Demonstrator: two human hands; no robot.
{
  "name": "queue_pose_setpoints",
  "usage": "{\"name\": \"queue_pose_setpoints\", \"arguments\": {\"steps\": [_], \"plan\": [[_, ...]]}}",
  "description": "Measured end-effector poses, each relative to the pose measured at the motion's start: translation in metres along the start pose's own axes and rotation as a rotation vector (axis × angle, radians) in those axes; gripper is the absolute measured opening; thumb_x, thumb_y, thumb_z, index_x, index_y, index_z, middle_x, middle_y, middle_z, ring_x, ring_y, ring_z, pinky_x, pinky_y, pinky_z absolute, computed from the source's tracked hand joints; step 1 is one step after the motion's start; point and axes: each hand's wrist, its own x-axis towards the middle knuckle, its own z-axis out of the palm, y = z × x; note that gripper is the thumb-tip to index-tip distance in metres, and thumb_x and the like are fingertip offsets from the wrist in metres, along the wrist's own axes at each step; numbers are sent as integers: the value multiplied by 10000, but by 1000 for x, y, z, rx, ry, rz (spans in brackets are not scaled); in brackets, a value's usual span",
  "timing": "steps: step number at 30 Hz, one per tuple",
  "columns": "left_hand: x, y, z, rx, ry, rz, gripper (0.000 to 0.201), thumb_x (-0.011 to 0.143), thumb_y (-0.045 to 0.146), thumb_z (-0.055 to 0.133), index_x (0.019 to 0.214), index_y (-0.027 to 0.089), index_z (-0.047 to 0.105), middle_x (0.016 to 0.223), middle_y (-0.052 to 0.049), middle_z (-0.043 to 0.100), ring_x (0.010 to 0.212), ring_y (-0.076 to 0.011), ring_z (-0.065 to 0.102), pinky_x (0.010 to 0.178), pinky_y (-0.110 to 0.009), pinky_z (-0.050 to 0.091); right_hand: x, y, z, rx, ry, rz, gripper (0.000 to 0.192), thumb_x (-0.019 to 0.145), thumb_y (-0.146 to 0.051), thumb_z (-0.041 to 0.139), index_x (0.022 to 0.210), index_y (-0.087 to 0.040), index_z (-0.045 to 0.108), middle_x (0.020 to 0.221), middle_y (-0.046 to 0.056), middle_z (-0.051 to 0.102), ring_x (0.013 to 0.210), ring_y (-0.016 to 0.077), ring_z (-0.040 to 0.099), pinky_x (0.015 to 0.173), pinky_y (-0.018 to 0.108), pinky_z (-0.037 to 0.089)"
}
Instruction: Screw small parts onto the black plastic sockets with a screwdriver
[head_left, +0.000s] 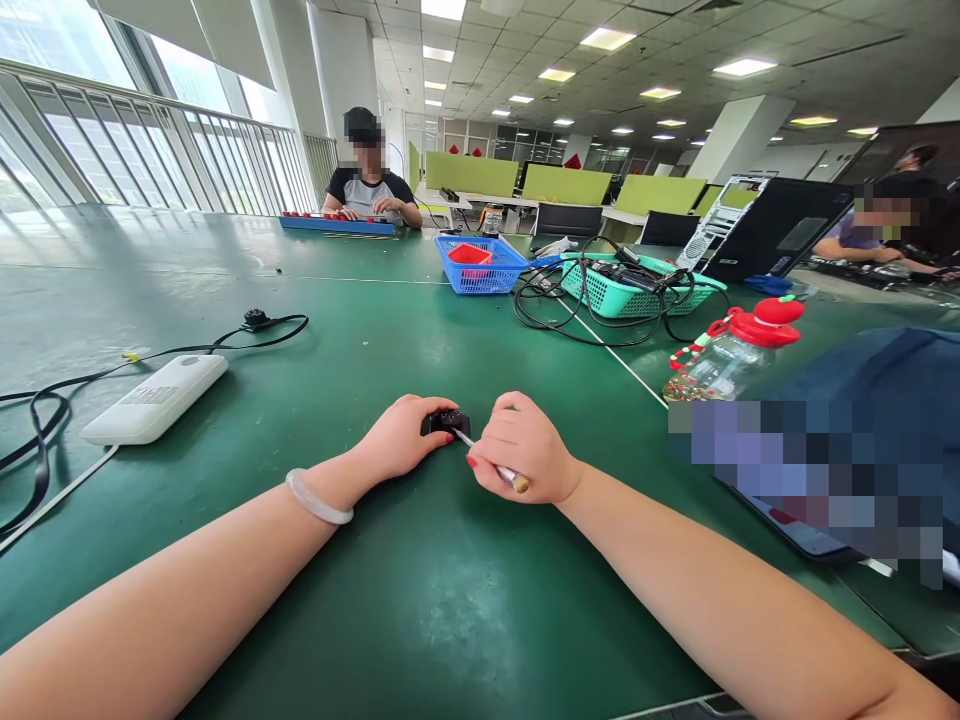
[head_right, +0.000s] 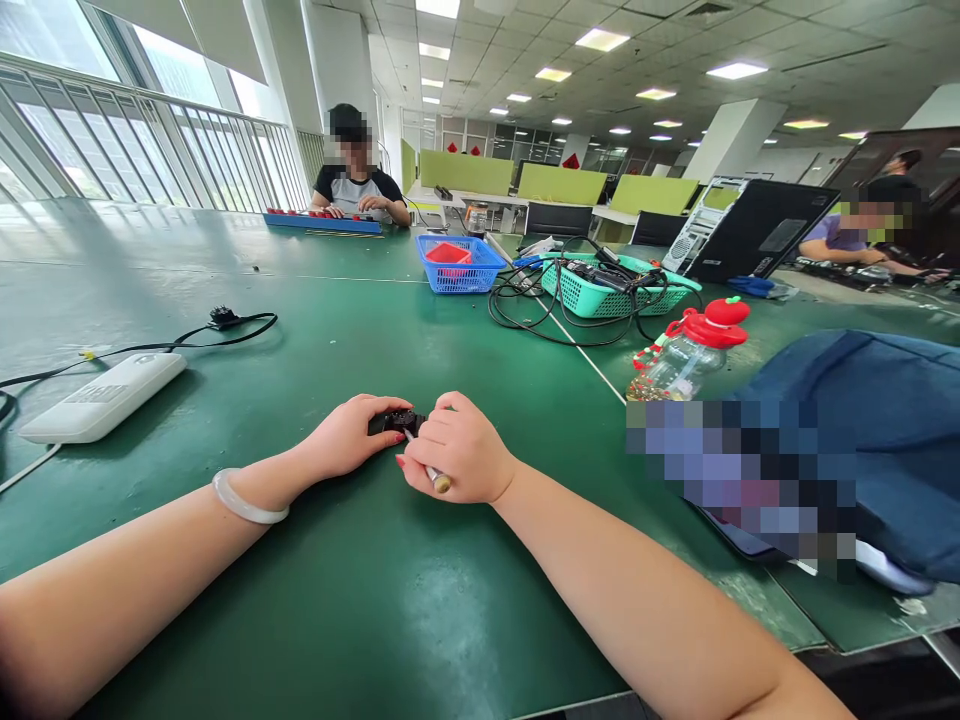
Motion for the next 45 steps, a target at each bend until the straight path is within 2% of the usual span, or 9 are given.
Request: {"name": "queue_pose_setpoints", "arguments": {"steps": [3,8,14,19,30,41,45], "plan": [[0,2,-1,-2,-8,3,407,792,352,609,1195,298,613,1225,-4,667,1149,-256,561,1025,-416,455,0,2,-1,-41,61,-6,257,855,-189,477,617,-238,560,560,-25,570,531,124,429,731,343,413],[0,3,-1,-13,-9,-13,430,780,346,623,1205,286,607,1211,-13,670,1144,-256,561,1024,-409,458,2,0,-2,-105,74,-125,247,843,-180,516,605,-233,558,536,-26,531,540,127,406,749,347,417],[-1,3,0,-30,0,-25,453,772,337,633,1221,295,590,1215,-11,664,1148,-254,556,1020,-411,462,0,1,-1,-174,60,-76,268,857,-201,492,597,-236,545,532,-28,528,524,128,406,744,342,432],[-1,2,0,-27,-8,-23,428,780,349,626,1204,294,600,1214,-7,664,1157,-253,544,1030,-423,452,1,2,1,-75,141,-36,269,870,-183,476,612,-217,544,531,-29,541,527,119,422,738,329,450],[-2,4,-1,-22,-17,-23,448,793,375,621,1231,289,584,1231,-11,657,1173,-256,535,1042,-428,446,-5,12,3,248,256,108,302,937,-309,508,662,-225,598,539,-22,559,511,117,455,700,332,475],[-2,2,1,-19,-4,-29,481,784,374,628,1255,296,562,1218,-23,657,1168,-253,543,1028,-425,458,-6,11,3,288,259,180,354,954,-365,470,650,-235,598,550,-13,599,527,131,484,689,340,475],[-1,2,1,-10,-9,-27,473,788,399,620,1248,303,563,1203,-29,661,1161,-258,551,1024,-435,459,-5,10,5,282,260,175,318,949,-317,477,669,-233,603,573,-10,621,555,136,492,690,338,468]]}}
